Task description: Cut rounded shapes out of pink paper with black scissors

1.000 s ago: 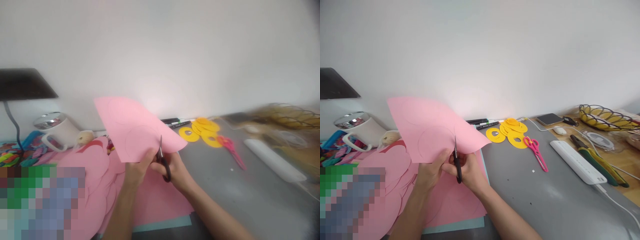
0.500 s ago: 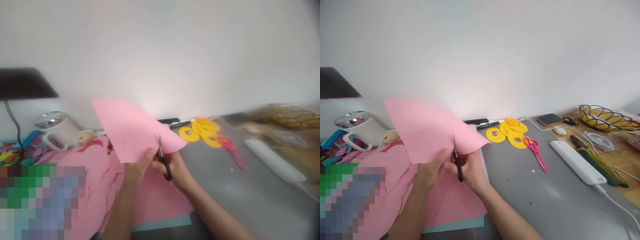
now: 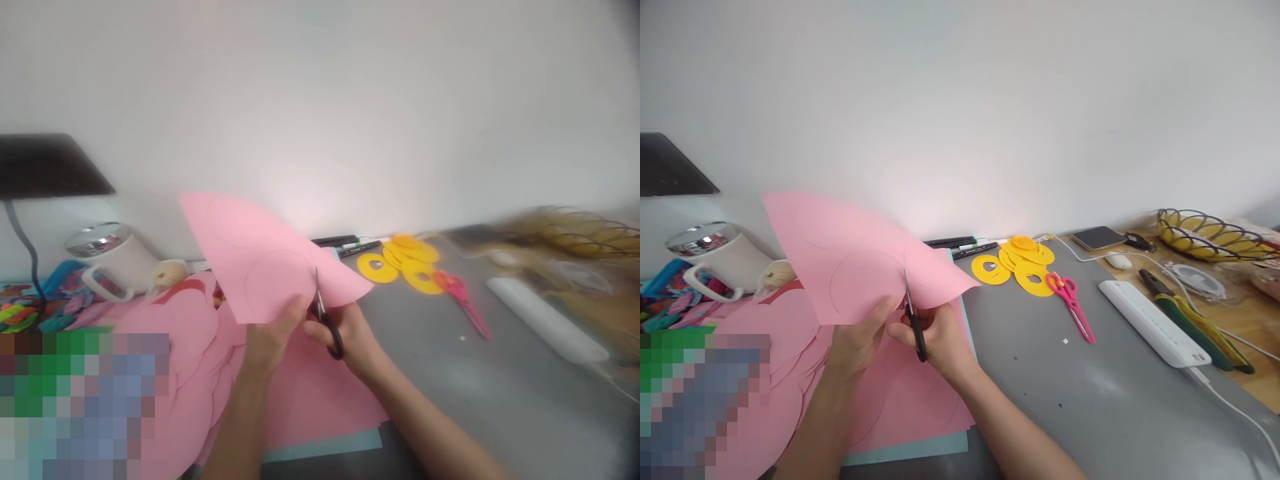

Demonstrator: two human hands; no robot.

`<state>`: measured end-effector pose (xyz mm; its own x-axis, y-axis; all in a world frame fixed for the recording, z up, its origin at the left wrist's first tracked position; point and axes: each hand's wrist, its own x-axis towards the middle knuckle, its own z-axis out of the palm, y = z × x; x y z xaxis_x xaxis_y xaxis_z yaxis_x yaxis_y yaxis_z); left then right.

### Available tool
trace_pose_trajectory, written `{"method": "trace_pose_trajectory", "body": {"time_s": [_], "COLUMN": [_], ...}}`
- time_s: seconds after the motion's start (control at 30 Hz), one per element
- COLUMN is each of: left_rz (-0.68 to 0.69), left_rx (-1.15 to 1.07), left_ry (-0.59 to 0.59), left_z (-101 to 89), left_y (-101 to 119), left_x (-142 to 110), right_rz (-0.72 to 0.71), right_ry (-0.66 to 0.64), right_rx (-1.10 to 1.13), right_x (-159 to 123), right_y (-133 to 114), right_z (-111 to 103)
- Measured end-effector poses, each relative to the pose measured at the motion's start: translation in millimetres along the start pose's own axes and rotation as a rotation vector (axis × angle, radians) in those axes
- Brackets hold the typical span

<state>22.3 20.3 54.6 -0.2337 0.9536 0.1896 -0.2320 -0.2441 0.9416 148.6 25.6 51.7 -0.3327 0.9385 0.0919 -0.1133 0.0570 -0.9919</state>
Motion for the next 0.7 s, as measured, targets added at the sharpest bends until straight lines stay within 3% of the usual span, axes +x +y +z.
{"method": "trace_pose_trajectory", "body": {"time_s": [0.7], "left_rz": [-0.025], "left_rx": [0.031], "left_ry": [0.065], "left_z": [-9.8], "left_y": [-11], "left_x": [3], "right_rz": [0.049], "right_ry": [0.021], "right_rx": [0.007], "right_x": [-2], "right_y": [-5], "right_z": [2]}}
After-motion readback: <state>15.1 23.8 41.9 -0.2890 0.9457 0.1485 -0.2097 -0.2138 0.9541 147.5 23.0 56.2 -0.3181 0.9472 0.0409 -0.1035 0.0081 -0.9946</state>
